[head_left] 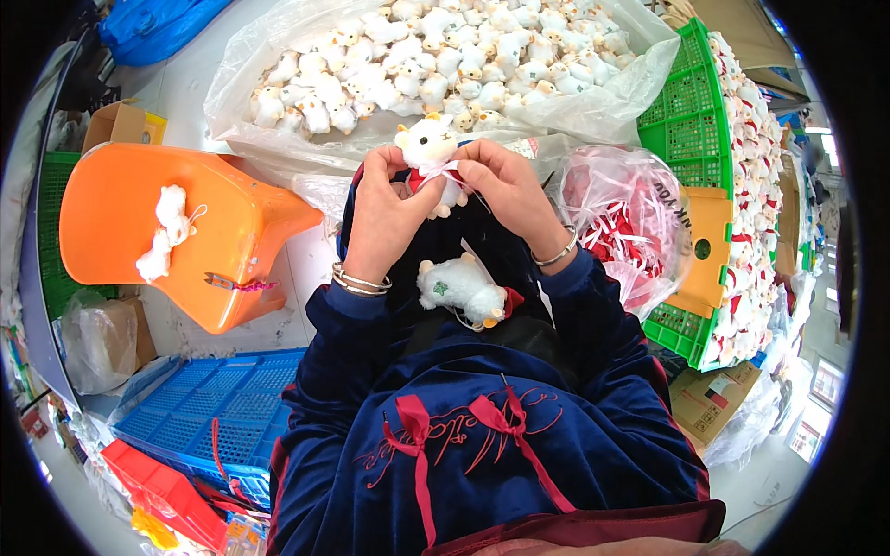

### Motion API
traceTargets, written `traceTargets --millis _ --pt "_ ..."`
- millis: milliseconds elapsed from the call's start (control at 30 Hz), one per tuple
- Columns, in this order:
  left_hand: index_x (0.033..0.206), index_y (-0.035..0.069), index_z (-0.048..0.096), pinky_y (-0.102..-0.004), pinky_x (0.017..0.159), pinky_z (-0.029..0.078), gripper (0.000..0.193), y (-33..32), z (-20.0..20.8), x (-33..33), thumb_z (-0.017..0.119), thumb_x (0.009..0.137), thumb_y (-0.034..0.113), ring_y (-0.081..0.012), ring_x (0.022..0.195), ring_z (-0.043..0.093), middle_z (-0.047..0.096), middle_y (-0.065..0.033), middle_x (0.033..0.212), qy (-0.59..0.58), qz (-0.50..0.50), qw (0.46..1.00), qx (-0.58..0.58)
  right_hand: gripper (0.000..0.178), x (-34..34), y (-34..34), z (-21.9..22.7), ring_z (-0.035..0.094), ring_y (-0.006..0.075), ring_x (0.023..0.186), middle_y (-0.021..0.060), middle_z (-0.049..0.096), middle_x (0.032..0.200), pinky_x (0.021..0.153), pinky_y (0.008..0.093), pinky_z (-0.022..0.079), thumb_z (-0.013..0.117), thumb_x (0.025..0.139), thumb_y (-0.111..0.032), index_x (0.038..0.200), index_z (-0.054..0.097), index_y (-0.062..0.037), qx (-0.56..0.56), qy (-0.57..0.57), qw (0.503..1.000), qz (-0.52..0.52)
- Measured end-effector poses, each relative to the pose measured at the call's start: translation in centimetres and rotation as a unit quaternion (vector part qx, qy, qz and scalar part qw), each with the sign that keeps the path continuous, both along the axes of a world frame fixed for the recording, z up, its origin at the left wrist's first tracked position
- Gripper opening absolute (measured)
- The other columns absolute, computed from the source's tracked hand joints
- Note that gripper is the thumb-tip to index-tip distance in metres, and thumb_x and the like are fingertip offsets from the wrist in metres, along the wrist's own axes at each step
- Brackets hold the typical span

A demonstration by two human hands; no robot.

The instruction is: The person ties red ribbons around the necks of small white plush toys. They pick up each toy, wrap the ribbon, and tie a knot, repeating the process for multiple items.

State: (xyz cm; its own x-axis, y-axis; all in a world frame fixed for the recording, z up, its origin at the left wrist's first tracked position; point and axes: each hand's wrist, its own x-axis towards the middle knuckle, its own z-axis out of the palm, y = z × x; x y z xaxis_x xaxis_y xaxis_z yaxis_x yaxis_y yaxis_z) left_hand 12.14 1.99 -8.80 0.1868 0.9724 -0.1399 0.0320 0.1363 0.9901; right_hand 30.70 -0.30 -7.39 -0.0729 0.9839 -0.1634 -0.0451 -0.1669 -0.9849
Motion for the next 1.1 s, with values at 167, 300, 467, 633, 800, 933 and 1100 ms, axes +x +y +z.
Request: traceTargets --millis 167,300,467,633,800,933,1100 --pt "0.101 0.001 0.056 -0.0238 0.059 0.046 0.031 0.0 -0.3 -0.7 0.080 0.084 0.013 -0.0058 0.063 0.052 0.064 -0.0164 0.122 0.048 -0.026 0.997 0.056 0.013 -0.5 -0.3 0.7 0.060 0.0047 0.083 0.0003 0.065 0.094 0.073 0.0217 0.051 0.065 0.096 -0.007 0.105 0.064 0.0026 0.017 -0.004 1.000 0.002" --pt "0.094 0.001 0.058 -0.0229 0.057 0.044 0.024 -0.1 0.3 -0.8 0.077 0.085 0.012 -0.0046 0.062 0.050 0.064 -0.0146 0.123 0.029 -0.029 0.997 0.063 0.014 -0.8 -0.3 0.4 0.058 0.0042 0.079 -0.0001 0.066 0.091 0.070 0.0219 0.050 0.065 0.096 -0.009 0.103 0.065 0.0036 0.037 -0.043 0.998 -0.021" --pt "0.095 0.001 0.060 -0.0220 0.056 0.043 0.022 -0.1 0.3 -0.9 0.076 0.086 0.012 -0.0046 0.061 0.051 0.067 -0.0115 0.114 0.019 -0.034 0.999 0.038 0.015 -0.8 -0.2 0.2 0.056 0.0036 0.076 -0.0009 0.066 0.087 0.067 0.0218 0.048 0.065 0.097 -0.010 0.101 0.067 0.0041 0.034 -0.056 0.997 -0.031" --pt "0.104 0.001 0.060 -0.0227 0.056 0.045 0.027 -0.5 0.7 -0.8 0.077 0.086 0.013 -0.0058 0.061 0.055 0.069 -0.0067 0.094 0.075 -0.027 0.996 0.045 0.014 -0.9 -0.1 0.3 0.055 0.0033 0.075 -0.0013 0.066 0.087 0.066 0.0215 0.047 0.064 0.097 -0.010 0.100 0.066 0.0037 0.029 -0.047 0.998 -0.029" --pt "0.114 0.002 0.056 -0.0258 0.058 0.050 0.036 -1.2 0.9 -0.3 0.076 0.086 0.011 -0.0087 0.062 0.062 0.068 -0.0056 0.082 0.059 0.022 0.995 0.083 0.013 -1.0 -0.1 0.4 0.055 0.0033 0.074 -0.0016 0.065 0.086 0.066 0.0214 0.047 0.063 0.096 -0.009 0.099 0.066 0.0034 0.026 -0.044 0.998 -0.032" --pt "0.114 0.003 0.055 -0.0268 0.058 0.052 0.036 -1.7 0.9 -0.4 0.076 0.086 0.009 -0.0102 0.061 0.064 0.069 -0.0069 0.085 0.081 0.020 0.992 0.096 0.012 -0.9 -0.2 0.6 0.055 0.0035 0.074 -0.0015 0.065 0.086 0.065 0.0217 0.047 0.063 0.096 -0.008 0.098 0.066 0.0032 0.035 -0.064 0.997 -0.025" --pt "0.109 0.004 0.056 -0.0265 0.055 0.051 0.030 -1.8 0.3 -0.8 0.075 0.086 0.007 -0.0104 0.058 0.063 0.070 -0.0085 0.092 0.093 -0.013 0.990 0.108 0.010 -0.6 -0.3 0.2 0.056 0.0034 0.079 -0.0020 0.064 0.090 0.069 0.0205 0.046 0.060 0.101 -0.008 0.102 0.064 0.0012 0.037 -0.076 0.996 -0.009"
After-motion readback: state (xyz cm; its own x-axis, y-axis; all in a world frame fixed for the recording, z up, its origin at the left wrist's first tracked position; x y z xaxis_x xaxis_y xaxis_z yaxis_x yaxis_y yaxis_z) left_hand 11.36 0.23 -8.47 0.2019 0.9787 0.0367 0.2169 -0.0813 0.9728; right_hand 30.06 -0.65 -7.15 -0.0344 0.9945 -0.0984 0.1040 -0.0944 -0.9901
